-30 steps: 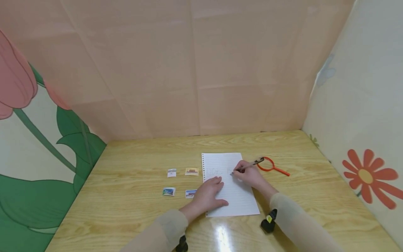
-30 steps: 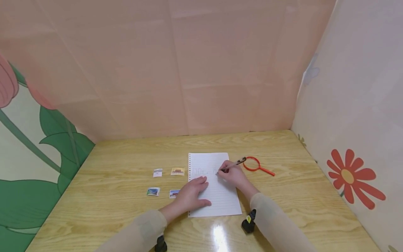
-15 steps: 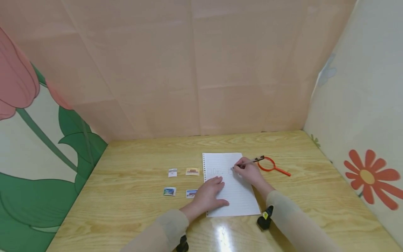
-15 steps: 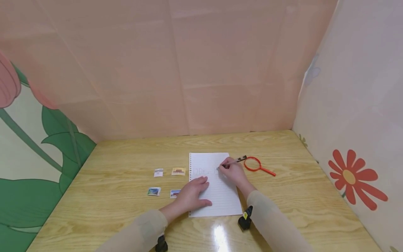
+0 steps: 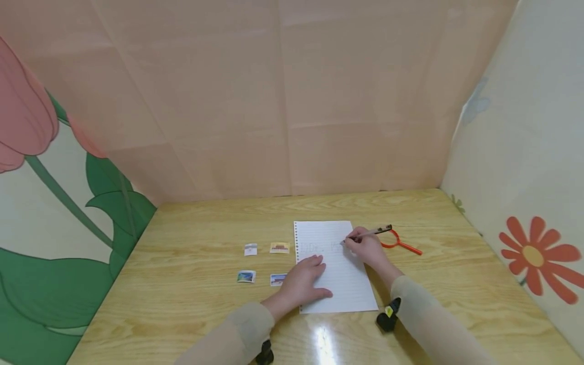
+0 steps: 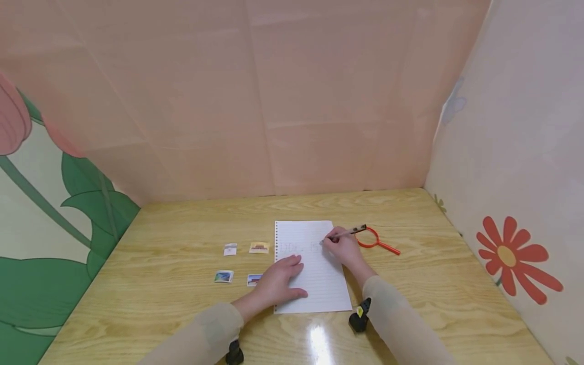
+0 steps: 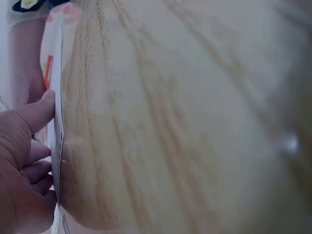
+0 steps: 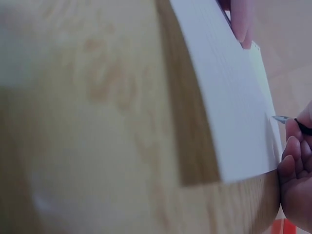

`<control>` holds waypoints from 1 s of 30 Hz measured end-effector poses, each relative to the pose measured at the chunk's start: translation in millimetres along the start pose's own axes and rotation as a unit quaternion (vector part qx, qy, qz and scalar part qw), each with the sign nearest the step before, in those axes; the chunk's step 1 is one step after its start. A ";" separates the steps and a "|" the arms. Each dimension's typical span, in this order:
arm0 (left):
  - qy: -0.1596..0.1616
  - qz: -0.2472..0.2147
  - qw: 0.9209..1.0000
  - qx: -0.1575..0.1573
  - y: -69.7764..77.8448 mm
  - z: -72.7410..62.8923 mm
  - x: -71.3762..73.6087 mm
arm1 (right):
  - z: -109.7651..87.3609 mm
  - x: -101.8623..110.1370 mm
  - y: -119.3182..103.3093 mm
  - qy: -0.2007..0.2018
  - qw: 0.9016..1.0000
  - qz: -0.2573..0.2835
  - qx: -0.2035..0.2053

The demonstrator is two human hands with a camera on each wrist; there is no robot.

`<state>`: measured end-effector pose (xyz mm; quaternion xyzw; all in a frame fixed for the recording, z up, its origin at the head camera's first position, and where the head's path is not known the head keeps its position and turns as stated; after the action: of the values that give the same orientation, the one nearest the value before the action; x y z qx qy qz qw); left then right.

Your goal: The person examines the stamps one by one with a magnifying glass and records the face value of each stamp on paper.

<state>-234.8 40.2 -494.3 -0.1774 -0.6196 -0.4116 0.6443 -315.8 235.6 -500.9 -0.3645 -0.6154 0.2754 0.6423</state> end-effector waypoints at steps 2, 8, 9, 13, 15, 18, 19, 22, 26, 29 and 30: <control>0.000 0.000 1.000 0.000 0.2 0.1 0.1 | 0.6 0.7 2.4 -0.002 1.000 0.008 -0.007; -0.003 -0.003 1.000 0.002 -0.2 0.4 0.2 | 2.4 0.6 2.3 -0.006 1.000 -0.017 -0.004; -0.003 -0.003 1.000 0.003 -0.4 0.5 0.1 | 2.4 0.5 1.9 -0.007 1.000 -0.021 -0.004; -0.006 -0.007 1.000 0.006 -0.9 0.5 0.2 | 1.5 0.1 -0.1 -0.006 0.999 -0.032 0.002; -0.007 -0.007 1.000 0.007 -1.0 0.4 0.4 | 1.0 -0.3 -0.8 -0.009 0.999 -0.040 0.009; -0.007 -0.007 1.000 0.006 -1.4 0.0 0.4 | -0.4 -1.0 -1.4 -0.015 0.998 -0.050 0.021; -0.005 -0.008 1.000 0.006 -1.5 -0.1 0.4 | -1.0 -1.0 -1.3 -0.017 0.998 -0.052 0.025; -0.009 -0.011 1.000 0.012 -2.4 -0.7 -0.1 | -3.6 -1.2 -1.5 -0.029 0.998 -0.052 0.037; -0.010 -0.014 1.000 0.015 -2.6 -1.1 -0.4 | -6.7 1.1 0.0 -0.035 0.998 -0.043 0.037; -0.008 -0.012 1.000 0.012 -2.2 -0.4 -0.8 | -7.3 4.2 1.6 -0.024 0.998 -0.039 0.035; -0.009 -0.010 1.000 0.011 -2.2 -0.1 -1.3 | -7.2 5.0 1.8 -0.020 0.998 -0.042 0.037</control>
<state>-236.3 39.2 -496.1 -0.1676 -0.6317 -0.4097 0.6364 -308.1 239.7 -499.3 -0.3087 -0.6325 0.2781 0.6537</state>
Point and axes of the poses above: each hand's wrist, its own z-axis towards the middle knuckle, its own x-axis out of the back of the hand, y = z × x, the point moved 7 cm from there along z, towards the middle knuckle, and after that the axes turned 9 degrees about -x, right-handed, at the moved point
